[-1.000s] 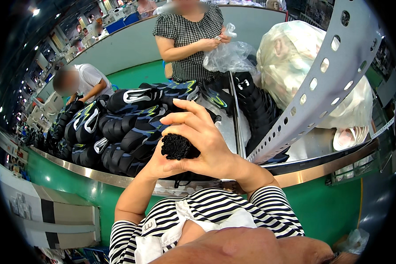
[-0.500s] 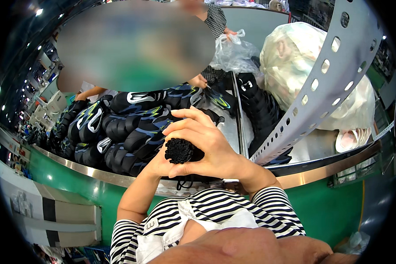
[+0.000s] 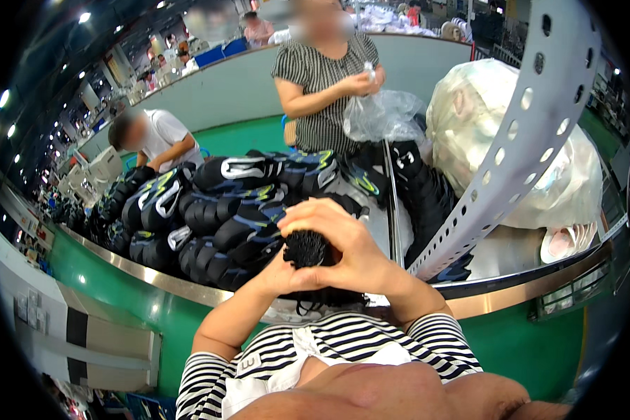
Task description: The person picks up bundles of black and white laces, carries them to a metal table, and lays them out before gathering finished shoe uppers from a bin to stack them on the workspace.
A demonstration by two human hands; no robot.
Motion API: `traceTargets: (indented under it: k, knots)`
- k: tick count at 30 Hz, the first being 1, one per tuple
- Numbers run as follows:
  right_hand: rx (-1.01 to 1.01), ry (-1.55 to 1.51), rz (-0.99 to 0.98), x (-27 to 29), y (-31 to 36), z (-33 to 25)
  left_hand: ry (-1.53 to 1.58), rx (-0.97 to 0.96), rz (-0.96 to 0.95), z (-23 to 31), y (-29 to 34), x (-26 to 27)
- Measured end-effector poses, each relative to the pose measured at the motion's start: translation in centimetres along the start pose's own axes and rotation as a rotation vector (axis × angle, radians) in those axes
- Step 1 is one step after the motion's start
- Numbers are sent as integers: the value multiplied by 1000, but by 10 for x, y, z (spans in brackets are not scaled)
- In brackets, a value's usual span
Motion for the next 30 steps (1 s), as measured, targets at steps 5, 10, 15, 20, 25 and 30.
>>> traceTargets:
  k: [5, 10, 15, 20, 25, 30]
  knots:
    - [-45, -20, 31, -5, -1, 0, 189, 50, 155, 11, 10, 7]
    - [-36, 42, 80, 2, -2, -5, 553, -106, 169, 58, 6, 26]
    - [26, 212, 125, 0, -4, -3, 662, -240, 313, 67, 3, 66]
    - [65, 210, 99, -22, -9, 0, 712, -282, 431, 70, 24, 94]
    - [158, 356, 52, -30, -6, -9, 636, -390, 425, 108, 22, 108]
    - [175, 411, -58, -68, 7, 9, 394, -568, 468, 176, 63, 124]
Point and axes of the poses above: each hand's wrist, its own y-axis away from the middle knuckle, its own x-axis out of the back of the hand, z = x × y, the point moved 9 cm from there along -y, towards the middle knuckle, and after that the axes turned 14 degrees about x, right-handed, at the moved point
